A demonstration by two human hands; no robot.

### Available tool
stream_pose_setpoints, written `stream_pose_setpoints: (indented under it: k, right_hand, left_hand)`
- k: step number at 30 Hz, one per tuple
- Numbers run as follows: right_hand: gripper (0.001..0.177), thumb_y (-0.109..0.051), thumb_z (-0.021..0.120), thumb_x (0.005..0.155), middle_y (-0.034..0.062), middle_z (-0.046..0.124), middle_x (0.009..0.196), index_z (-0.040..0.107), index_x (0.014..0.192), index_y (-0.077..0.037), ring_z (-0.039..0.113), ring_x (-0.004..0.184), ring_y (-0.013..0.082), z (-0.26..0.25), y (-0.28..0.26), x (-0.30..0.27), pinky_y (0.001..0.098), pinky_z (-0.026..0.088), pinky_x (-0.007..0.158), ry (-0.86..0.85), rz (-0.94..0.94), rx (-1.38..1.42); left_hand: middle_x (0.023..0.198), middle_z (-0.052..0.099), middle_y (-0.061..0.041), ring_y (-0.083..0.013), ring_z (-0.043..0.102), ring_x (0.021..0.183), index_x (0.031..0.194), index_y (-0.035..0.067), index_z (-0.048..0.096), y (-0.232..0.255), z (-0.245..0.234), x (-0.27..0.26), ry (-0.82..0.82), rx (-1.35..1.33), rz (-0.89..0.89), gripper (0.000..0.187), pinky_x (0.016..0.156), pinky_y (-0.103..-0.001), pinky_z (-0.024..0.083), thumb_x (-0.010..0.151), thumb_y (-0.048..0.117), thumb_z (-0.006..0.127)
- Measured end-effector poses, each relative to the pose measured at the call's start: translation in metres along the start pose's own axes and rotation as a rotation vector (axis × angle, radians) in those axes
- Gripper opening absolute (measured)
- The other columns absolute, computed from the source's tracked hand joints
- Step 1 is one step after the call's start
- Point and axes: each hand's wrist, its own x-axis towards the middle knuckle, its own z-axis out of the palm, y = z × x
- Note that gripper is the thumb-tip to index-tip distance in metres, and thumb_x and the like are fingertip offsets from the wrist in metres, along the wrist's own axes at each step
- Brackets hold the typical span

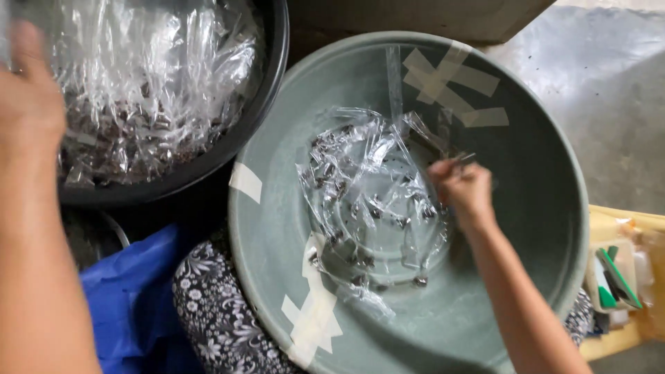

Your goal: Stapling the tops of small plastic bags to seal them.

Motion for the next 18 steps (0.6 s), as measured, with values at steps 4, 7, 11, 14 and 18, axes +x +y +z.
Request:
stream_pose_setpoints:
  k: [4,7,11,14,18]
  right_hand:
    - [0.012,-0.004,0.074,0.084,0.0080,0.072,0.073,0.079,0.094,0.000,0.057,0.049,0.0143,0.022,0.085,0.000,0.0287,0.047,0.045,-0.028,0.229,-0.537]
    - [0.017,-0.015,0.083,0.085,0.0075,0.065,0.062,0.076,0.089,0.000,0.053,0.042,0.0149,0.036,0.128,0.007,0.0296,0.044,0.040,-0.073,0.304,-0.533]
    - [0.005,-0.003,0.076,0.084,0.0073,0.067,0.068,0.075,0.088,-0.001,0.053,0.046,0.0151,0.051,0.149,0.006,0.0287,0.041,0.042,0.000,0.366,-0.335]
    - [0.018,-0.007,0.077,0.081,0.0165,0.067,0.062,0.076,0.099,-0.003,0.059,0.038,0.0229,0.038,0.168,0.016,0.0331,0.050,0.032,0.131,0.397,-0.321]
    - [0.025,-0.008,0.076,0.082,0.0158,0.070,0.071,0.074,0.104,0.003,0.059,0.041,0.0197,-0.002,0.116,0.008,0.0289,0.050,0.035,0.187,0.384,-0.294]
  left_hand:
    - [0.144,0.044,-0.042,-0.0603,0.041,0.132,0.158,-0.002,0.037,-0.037,0.061,-0.028,-0.626,0.252,-0.317,0.057,0.105,-0.069,0.018,0.125,0.044,0.041]
    - [0.142,0.045,-0.041,-0.0612,0.043,0.130,0.156,-0.007,0.048,0.020,0.043,-0.013,-0.458,0.210,-0.296,0.049,0.103,-0.071,0.016,0.116,0.018,0.063]
    - [0.147,0.045,-0.031,-0.0436,0.044,0.141,0.147,-0.005,0.036,0.163,0.004,0.016,0.005,-0.360,-0.109,0.038,0.122,-0.056,0.032,0.110,-0.008,0.043]
    - [0.101,0.068,-0.004,-0.0240,0.060,0.093,0.104,0.008,0.077,0.262,0.117,-0.030,0.023,-0.789,0.172,0.027,0.093,-0.035,0.042,0.078,0.006,0.081]
    - [0.121,0.061,-0.009,-0.0352,0.062,0.115,0.116,0.013,0.062,0.348,0.229,-0.117,-0.949,-0.364,-0.306,0.059,0.094,-0.054,0.048,0.087,0.064,0.065]
